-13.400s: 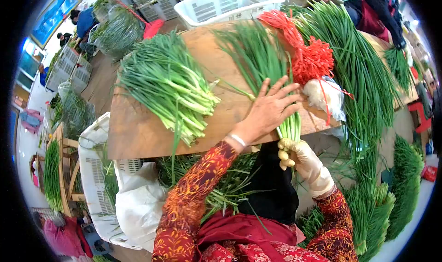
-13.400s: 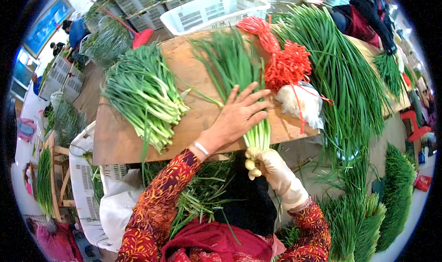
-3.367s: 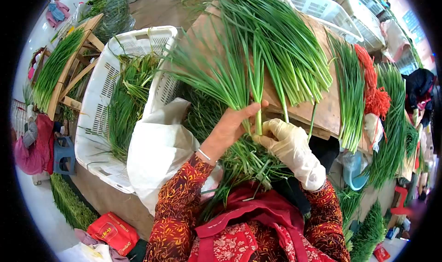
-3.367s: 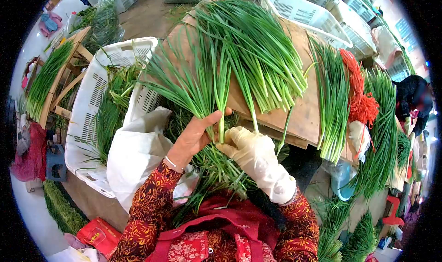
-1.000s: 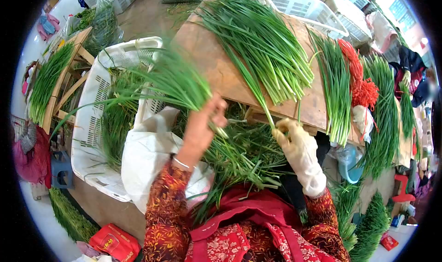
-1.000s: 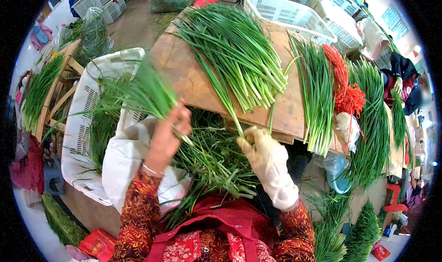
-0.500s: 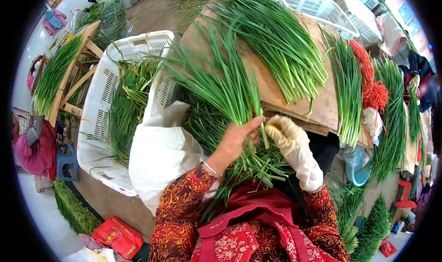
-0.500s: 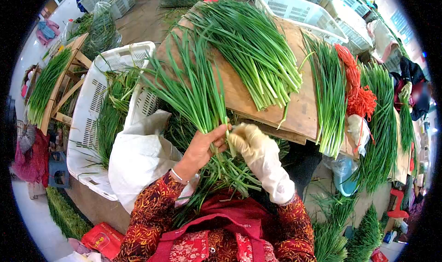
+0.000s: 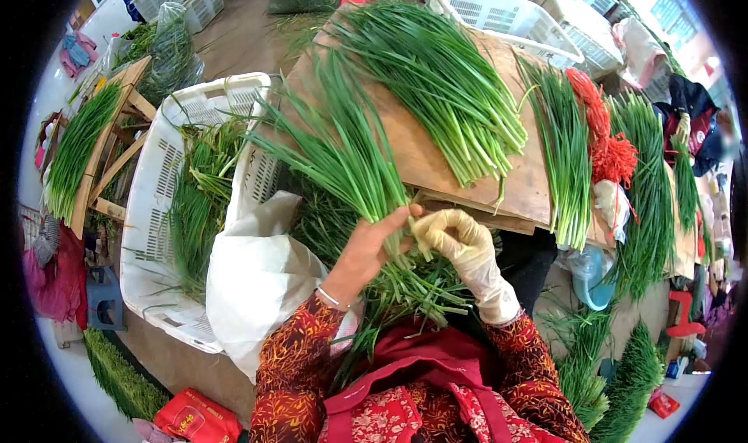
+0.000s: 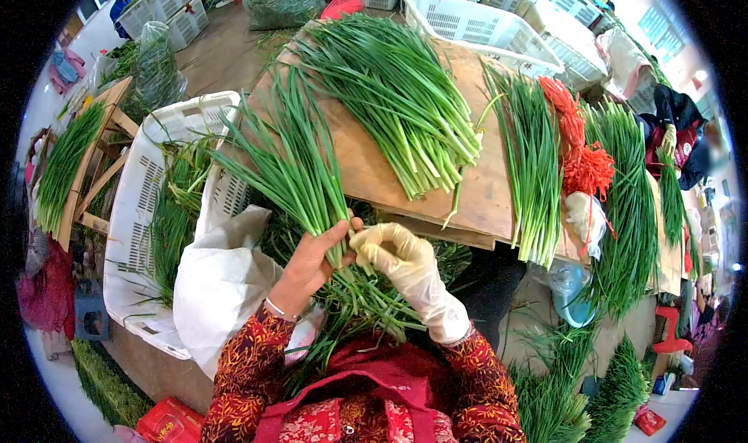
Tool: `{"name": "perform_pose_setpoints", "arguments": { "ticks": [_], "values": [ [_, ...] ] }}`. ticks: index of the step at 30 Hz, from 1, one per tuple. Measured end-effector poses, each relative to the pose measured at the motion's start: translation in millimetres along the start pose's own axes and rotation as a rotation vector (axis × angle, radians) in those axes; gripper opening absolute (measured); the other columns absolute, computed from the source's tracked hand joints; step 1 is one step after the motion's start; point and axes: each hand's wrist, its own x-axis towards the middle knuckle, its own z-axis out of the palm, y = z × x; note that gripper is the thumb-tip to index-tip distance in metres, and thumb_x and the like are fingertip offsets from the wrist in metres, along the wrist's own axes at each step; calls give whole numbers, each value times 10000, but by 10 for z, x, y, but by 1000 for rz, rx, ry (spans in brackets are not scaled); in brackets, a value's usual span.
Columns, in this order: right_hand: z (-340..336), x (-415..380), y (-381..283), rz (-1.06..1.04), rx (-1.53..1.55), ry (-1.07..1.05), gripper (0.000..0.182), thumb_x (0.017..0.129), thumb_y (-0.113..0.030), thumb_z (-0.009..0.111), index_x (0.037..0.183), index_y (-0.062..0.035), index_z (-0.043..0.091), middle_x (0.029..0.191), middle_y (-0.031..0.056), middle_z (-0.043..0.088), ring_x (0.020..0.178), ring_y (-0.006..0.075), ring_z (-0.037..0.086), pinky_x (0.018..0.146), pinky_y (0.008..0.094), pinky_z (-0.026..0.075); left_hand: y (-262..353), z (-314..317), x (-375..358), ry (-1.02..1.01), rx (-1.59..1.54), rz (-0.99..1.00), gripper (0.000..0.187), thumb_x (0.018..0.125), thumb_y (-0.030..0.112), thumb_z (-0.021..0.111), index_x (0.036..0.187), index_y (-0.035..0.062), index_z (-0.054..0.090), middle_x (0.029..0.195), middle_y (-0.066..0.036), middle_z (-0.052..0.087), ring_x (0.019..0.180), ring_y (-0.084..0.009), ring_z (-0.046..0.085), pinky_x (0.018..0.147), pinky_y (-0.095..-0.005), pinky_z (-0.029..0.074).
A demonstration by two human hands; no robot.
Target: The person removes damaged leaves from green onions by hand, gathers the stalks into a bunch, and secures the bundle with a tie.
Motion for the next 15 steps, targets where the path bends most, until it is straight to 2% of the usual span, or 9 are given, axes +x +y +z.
{"name": "perform_pose_setpoints", "arguments": {
  "ticks": [2,3,5,6,7,8,9,11,15],
  "values": [
    [-40,-106,-28,81,28,-116,104,848,-100,566,877,-1,556,850,67,593,706,119,549,697,251,458,109,48,-39,124,138,60,221,868,210,537,1034,65,520,916,-43,599,804,-121,581,577,-241,488],
    [-58,-172,-160,272,-62,-258,120,852,-117,564,875,1,566,815,58,601,703,117,567,688,245,464,237,59,-71,178,244,119,218,878,216,517,1025,56,520,910,-53,599,811,-125,585,583,-244,498],
    [-85,-203,-292,604,-247,-705,167,839,-173,588,907,-22,580,793,47,614,686,116,585,669,248,470,421,-133,41,216,258,423,199,900,206,470,1006,45,515,913,-58,587,764,-123,575,599,-243,504],
    [-54,-159,-381,614,-665,-800,216,812,-241,619,935,-66,589,783,52,615,713,137,601,668,265,476,518,-136,71,210,176,512,191,901,202,473,1010,49,510,880,-41,571,742,-114,557,598,-252,499],
    [-79,-151,-476,269,-990,-689,306,821,-394,554,904,-102,593,800,89,627,725,235,620,648,339,483,592,-110,89,201,93,601,184,901,197,476,1014,54,505,846,-25,555,719,-106,539,598,-261,494],
    [-128,-81,-523,82,-1070,-415,320,805,-403,565,906,-100,591,805,95,623,739,257,613,639,347,481,618,-79,104,201,94,603,184,901,197,476,1014,54,505,846,-25,555,719,-106,539,598,-261,494],
    [-170,33,-580,-102,-1129,-136,337,788,-412,576,908,-98,588,810,102,620,753,278,606,630,356,479,630,-42,116,105,0,531,186,901,199,480,1021,57,496,813,-10,529,708,-99,521,597,-270,488],
    [-177,362,-808,-87,-1413,139,329,732,-379,632,882,-92,580,814,101,603,750,279,597,603,369,472,574,10,172,-25,-144,368,202,891,214,505,1027,67,479,751,14,482,681,-86,480,594,-288,471],
    [-461,764,-487,-270,-1684,245,249,697,-270,673,798,-67,569,748,105,568,689,284,573,612,396,457,268,193,256,-25,-94,212,217,860,223,561,985,66,477,759,1,491,646,-87,482,541,-257,450]
  ]
}}
